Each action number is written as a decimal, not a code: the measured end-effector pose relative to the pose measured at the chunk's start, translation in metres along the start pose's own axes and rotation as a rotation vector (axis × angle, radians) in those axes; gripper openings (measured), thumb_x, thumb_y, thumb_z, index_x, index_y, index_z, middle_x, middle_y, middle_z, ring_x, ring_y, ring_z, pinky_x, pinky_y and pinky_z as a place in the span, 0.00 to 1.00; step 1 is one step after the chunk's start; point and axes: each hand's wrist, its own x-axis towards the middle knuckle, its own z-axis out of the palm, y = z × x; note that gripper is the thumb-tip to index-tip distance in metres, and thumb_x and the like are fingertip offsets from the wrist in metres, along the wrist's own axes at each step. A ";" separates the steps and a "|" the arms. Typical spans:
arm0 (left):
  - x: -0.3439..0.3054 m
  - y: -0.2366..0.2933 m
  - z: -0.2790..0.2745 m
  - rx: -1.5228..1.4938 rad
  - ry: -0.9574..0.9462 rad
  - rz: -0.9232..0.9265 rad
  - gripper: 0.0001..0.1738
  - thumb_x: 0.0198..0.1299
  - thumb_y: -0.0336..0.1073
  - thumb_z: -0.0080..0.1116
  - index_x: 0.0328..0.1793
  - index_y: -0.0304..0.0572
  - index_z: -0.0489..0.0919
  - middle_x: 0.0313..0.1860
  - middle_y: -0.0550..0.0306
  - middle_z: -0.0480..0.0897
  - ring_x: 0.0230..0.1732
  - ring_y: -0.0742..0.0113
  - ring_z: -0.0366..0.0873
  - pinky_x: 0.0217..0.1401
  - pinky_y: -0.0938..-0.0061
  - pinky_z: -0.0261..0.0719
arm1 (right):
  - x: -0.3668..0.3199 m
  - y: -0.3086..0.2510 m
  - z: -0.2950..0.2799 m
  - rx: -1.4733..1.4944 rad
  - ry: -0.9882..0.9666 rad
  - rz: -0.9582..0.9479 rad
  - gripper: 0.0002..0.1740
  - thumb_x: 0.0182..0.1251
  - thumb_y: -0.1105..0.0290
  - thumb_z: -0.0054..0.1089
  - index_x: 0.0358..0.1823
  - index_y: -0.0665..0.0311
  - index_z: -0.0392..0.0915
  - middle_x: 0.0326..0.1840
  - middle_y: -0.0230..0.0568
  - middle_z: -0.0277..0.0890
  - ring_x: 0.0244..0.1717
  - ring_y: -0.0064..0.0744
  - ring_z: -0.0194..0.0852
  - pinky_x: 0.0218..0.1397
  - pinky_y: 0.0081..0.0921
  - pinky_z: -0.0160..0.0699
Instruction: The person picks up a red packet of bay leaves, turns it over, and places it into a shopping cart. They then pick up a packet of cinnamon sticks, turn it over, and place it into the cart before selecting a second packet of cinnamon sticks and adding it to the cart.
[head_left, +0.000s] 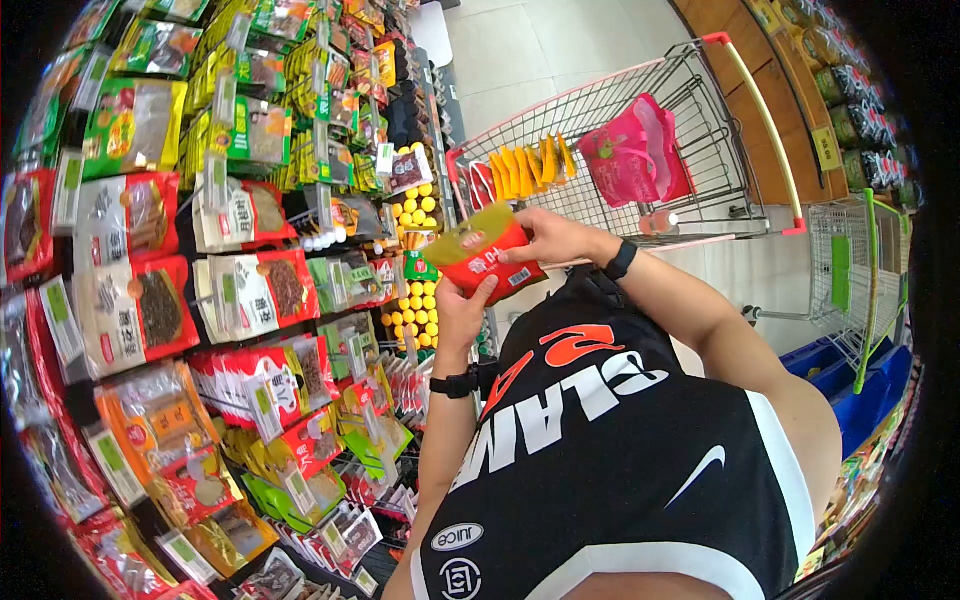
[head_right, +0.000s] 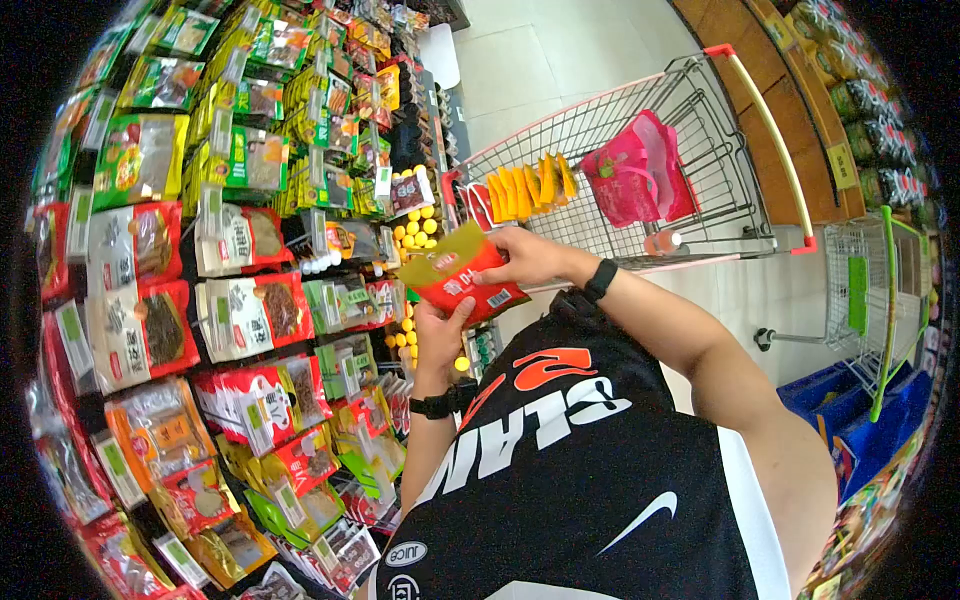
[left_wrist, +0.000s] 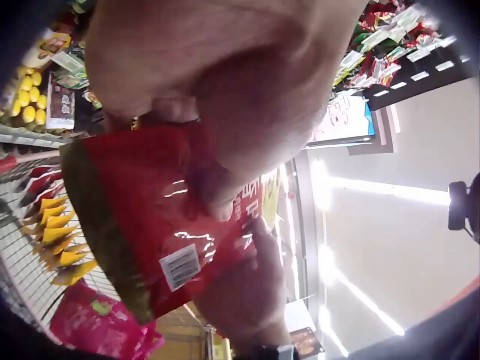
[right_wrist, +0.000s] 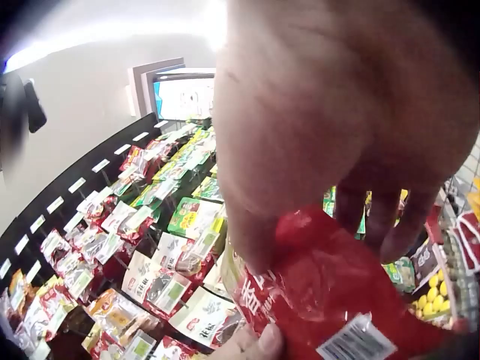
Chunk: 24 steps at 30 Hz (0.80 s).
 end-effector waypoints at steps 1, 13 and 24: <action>-0.003 0.000 -0.005 0.032 -0.005 -0.015 0.23 0.61 0.29 0.68 0.61 0.35 0.74 0.51 0.52 0.85 0.50 0.67 0.83 0.57 0.71 0.80 | 0.000 -0.004 0.003 0.014 0.025 -0.046 0.18 0.68 0.63 0.68 0.53 0.65 0.81 0.48 0.38 0.84 0.47 0.22 0.78 0.55 0.24 0.77; 0.055 -0.013 0.076 0.520 -0.026 -0.060 0.32 0.55 0.32 0.70 0.64 0.37 0.69 0.49 0.42 0.85 0.49 0.53 0.86 0.53 0.65 0.81 | -0.028 0.081 -0.097 0.068 -0.053 0.067 0.11 0.71 0.68 0.61 0.45 0.71 0.80 0.32 0.32 0.79 0.35 0.19 0.73 0.39 0.22 0.75; 0.039 -0.078 0.048 0.360 0.340 -0.357 0.33 0.64 0.34 0.64 0.69 0.35 0.59 0.62 0.44 0.73 0.62 0.59 0.73 0.63 0.65 0.74 | 0.029 0.124 -0.096 -0.163 0.139 0.043 0.12 0.70 0.71 0.57 0.48 0.73 0.81 0.27 0.49 0.80 0.26 0.33 0.80 0.34 0.32 0.78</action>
